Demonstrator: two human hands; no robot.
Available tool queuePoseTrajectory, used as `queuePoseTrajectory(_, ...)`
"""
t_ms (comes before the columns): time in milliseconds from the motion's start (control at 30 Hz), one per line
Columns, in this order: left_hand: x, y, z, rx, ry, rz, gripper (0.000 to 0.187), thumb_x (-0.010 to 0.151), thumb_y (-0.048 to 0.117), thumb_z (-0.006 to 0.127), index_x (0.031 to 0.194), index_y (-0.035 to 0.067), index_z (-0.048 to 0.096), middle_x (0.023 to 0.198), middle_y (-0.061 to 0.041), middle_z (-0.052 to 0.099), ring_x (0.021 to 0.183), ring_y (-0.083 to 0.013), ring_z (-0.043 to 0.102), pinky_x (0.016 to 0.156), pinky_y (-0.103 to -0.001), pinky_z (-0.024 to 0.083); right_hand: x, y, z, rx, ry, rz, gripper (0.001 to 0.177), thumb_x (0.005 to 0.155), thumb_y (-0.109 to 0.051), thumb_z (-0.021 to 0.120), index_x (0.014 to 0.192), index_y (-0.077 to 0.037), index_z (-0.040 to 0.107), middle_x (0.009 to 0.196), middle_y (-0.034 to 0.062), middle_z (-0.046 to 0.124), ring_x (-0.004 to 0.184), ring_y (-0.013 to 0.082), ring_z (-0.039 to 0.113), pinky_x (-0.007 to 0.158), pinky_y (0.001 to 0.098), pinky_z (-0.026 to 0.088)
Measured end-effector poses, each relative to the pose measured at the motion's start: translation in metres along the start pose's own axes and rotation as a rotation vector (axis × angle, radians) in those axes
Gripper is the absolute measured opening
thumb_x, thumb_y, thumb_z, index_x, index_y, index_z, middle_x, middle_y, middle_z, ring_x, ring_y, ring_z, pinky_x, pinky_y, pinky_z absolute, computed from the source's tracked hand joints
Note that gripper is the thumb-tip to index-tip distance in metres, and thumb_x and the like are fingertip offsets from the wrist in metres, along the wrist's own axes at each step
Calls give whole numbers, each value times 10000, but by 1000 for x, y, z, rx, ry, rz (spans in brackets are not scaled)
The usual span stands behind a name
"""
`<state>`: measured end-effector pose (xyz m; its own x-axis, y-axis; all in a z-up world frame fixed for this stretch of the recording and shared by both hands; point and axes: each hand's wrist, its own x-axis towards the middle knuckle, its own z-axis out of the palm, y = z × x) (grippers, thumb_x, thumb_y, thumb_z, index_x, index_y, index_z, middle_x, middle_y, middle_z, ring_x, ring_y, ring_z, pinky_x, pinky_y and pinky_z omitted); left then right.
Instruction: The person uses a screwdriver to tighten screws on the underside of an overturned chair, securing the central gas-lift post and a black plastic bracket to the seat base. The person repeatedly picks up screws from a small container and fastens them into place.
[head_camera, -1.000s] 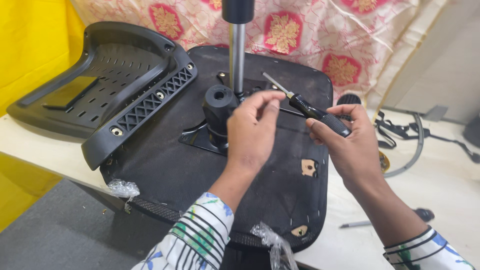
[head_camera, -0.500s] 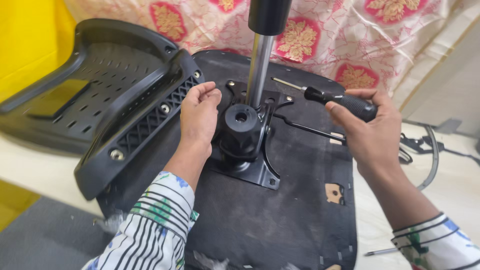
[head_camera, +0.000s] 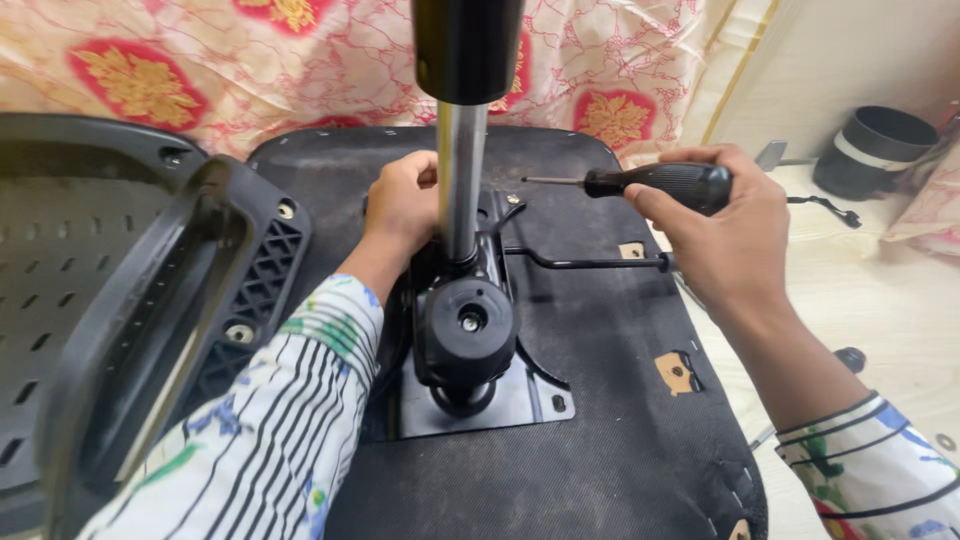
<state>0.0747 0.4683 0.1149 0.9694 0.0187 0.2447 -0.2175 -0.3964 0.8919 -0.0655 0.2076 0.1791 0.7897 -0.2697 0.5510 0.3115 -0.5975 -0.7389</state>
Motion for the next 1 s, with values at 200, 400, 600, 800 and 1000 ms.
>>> queuePoseTrajectory(200, 49, -29, 25, 71, -394, 283, 505, 769, 348, 862, 1179, 88, 722, 1139, -95, 752, 1085, -201, 721, 934, -345, 560, 20, -1, 7, -150, -93, 12, 355, 829, -246, 846, 1096, -49, 720, 838, 29, 731, 718, 81, 668, 644, 246, 517)
queuePoseTrajectory(400, 65, -46, 45, 163, -454, 271, 552, 750, 388, 854, 1223, 135, 726, 1234, -85, 726, 1219, -234, 651, 1046, -384, 490, 36, -7, 9, -249, -142, -113, 336, 855, -273, 851, 1039, -30, 711, 819, 47, 734, 708, 101, 681, 645, 250, 519)
queuePoseTrajectory(600, 61, -42, 44, 453, -473, 402, 472, 863, 513, 699, 1253, 249, 730, 1258, -26, 670, 1289, -258, 549, 1110, -422, 398, 48, -14, 15, -252, -150, -161, 375, 899, -313, 839, 1049, -12, 674, 783, 63, 716, 672, 126, 667, 601, 270, 496)
queuePoseTrajectory(800, 57, -28, 42, 520, -524, 233, 478, 874, 529, 660, 1305, 323, 682, 1351, -4, 609, 1374, -286, 403, 1167, -479, 278, 55, -17, 18, -260, -153, -143, 360, 901, -317, 830, 1029, -24, 667, 759, 57, 717, 660, 118, 675, 595, 269, 493)
queuePoseTrajectory(1000, 55, -19, 40, 577, -554, 190, 505, 882, 569, 616, 1344, 368, 641, 1469, 17, 565, 1443, -300, 347, 1199, -508, 227, 60, -23, 20, -321, -185, -201, 393, 901, -359, 827, 986, -13, 661, 747, 65, 710, 656, 137, 675, 597, 285, 503)
